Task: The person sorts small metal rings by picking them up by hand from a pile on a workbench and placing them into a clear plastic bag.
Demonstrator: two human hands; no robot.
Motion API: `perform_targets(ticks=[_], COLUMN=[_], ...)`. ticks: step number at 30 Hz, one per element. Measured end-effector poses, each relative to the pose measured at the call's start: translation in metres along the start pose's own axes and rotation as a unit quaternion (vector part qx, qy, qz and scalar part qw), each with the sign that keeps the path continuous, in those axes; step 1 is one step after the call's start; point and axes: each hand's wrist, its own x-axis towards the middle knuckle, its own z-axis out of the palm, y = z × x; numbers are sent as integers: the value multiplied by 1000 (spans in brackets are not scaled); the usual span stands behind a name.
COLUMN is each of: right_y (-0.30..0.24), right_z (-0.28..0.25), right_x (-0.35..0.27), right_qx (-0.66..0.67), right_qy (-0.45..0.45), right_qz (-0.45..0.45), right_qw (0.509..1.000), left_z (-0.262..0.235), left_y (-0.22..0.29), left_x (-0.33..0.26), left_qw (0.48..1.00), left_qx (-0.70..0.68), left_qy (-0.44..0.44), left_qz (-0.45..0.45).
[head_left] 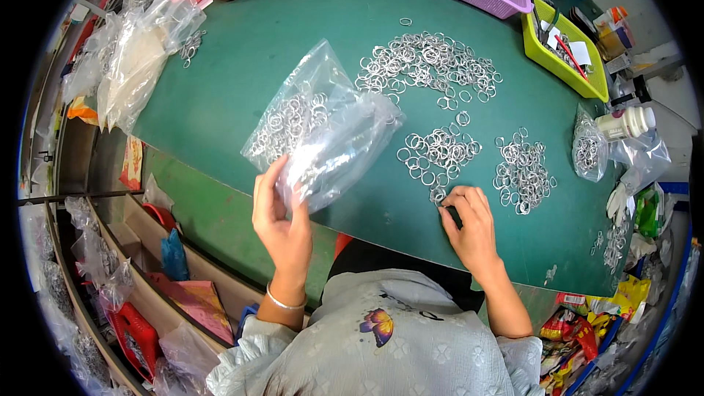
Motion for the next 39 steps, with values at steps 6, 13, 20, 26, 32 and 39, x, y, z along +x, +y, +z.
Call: perform_targets(ticks=[6,13,20,26,32,39], right_y=[-5,-13,-17,-22,-25,-14], right_z=[-6,7,1,27,19,18], right_x=[9,22,31,26,35,35], right_qx=[25,-72,-21,-33,-38,-50], right_qy=[57,4,25,-1,35,8], right_qz=[36,8,8,-36,-25,-8], right_qw=[997,997,999,999,998,999], left_z=[-6,-2,3,8,7,11], left_y=[8,23,43,34,31,28], left_x=[-19,-19,11,22,21,23], left_qw=[999,981,963,974,986,990], left_qx=[-17,179,211,167,128,109], left_qy=[-24,-41,-113,-102,-45,-15], left_qz=[-34,66,122,115,98,87])
